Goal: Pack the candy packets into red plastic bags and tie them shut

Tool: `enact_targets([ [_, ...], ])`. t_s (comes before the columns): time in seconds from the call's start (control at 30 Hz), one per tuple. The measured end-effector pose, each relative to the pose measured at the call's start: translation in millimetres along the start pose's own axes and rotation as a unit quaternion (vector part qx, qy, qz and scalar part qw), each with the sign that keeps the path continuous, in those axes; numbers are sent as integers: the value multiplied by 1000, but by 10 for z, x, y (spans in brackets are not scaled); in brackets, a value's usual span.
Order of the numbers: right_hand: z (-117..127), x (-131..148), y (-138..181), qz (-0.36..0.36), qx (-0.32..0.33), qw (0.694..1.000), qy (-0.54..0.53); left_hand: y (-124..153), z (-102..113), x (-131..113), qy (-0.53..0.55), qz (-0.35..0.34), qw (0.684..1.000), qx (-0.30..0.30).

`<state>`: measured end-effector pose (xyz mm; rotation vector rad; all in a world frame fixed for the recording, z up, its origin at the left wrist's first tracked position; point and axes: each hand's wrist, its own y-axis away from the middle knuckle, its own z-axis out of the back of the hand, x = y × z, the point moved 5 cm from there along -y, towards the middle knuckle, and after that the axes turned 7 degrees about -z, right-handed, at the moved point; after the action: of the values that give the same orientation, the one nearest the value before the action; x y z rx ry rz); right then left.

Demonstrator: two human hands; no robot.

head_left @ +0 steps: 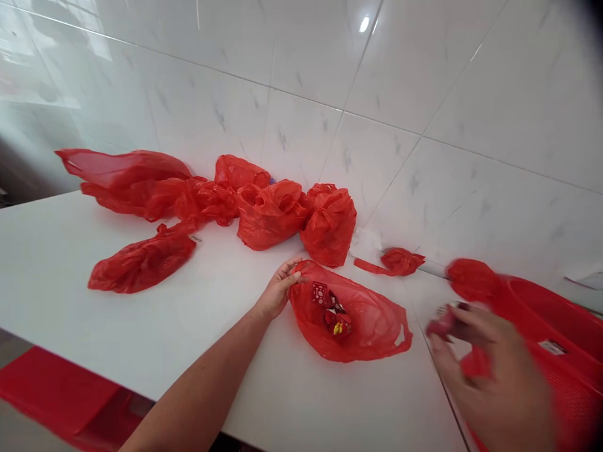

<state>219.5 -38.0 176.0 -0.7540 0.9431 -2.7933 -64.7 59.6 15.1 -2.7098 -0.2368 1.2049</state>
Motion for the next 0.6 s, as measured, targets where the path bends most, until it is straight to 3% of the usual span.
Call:
enact_targets([
  [0.03, -157, 114, 17, 26, 5, 999, -24, 1, 3, -3, -1, 2, 1000, 1],
  [0.13, -755, 314, 82, 77, 115, 990, -39, -6, 13, -1, 3, 8, 1000, 2],
  [0.27, -1290, 240, 216, 120, 223, 967, 24, -17, 14, 9, 15, 10, 1000, 7],
  [0.33, -1319, 136, 263, 124, 206, 970, 47, -19, 6, 20, 21, 18, 1000, 10],
  [0.5, -1080, -145, 324, 114, 61, 988, 84, -26, -5, 44, 29, 25, 999, 16],
  [0.6, -1056, -320, 372, 95, 42, 989, 103, -30, -7, 63, 31, 27, 999, 27],
])
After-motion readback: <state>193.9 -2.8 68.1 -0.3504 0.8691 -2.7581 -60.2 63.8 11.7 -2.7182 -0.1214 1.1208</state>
